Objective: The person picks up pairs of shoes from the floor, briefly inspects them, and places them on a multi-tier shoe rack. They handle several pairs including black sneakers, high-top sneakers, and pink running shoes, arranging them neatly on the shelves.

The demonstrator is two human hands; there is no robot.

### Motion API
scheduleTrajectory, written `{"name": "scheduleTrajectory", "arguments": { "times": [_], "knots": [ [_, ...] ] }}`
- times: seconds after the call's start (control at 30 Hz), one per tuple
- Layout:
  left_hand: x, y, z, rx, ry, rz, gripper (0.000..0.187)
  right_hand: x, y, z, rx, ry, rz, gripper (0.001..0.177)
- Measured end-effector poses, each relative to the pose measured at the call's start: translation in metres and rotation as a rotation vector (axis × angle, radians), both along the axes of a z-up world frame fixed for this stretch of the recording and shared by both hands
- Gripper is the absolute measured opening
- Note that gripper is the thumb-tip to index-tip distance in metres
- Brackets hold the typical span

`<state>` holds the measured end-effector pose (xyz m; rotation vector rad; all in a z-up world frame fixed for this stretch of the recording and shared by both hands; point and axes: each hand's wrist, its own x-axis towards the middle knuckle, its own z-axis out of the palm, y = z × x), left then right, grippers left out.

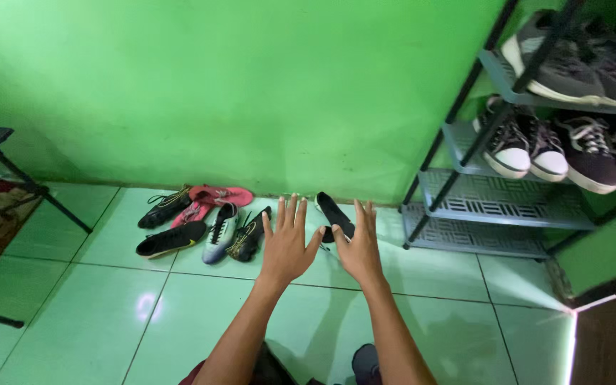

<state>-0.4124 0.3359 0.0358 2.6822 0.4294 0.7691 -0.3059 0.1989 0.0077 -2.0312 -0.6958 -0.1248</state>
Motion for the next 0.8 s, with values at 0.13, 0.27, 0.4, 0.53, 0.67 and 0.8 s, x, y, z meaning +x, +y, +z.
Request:
{"name": "scheduleTrajectory", "arguments": {
  "times": [0.13, 0.27, 0.4, 0.53, 0.67, 0.8],
  "knots": [
    [-0.013, 0.017, -0.013, 0.074, 0.06, 0.031, 0.076, -0.002, 0.019, -0.003, -0.065, 0.055, 0.022, 0.08],
    [-0.041, 0.047, -0.018, 0.069, 0.093, 0.079, 0.076, -0.001, 0.039, -0.006, -0.076, 0.085, 0.053, 0.079],
    [-0.08, 0.071, -0.018, 0.095, 0.107, 0.161, 0.075, -0.016, 0.065, -0.014, -0.079, 0.102, 0.116, 0.077],
    [-0.117, 0.09, -0.017, 0.062, 0.115, 0.254, 0.076, -0.035, 0.097, -0.022, -0.055, 0.048, 0.212, 0.077],
    [-0.134, 0.102, -0.016, 0.033, 0.093, 0.323, 0.076, -0.055, 0.114, -0.029, -0.045, 0.041, 0.252, 0.076],
    [-0.114, 0.106, -0.012, 0.017, 0.05, 0.296, 0.077, -0.064, 0.108, -0.031, -0.064, 0.015, 0.256, 0.076]
  ]
}}
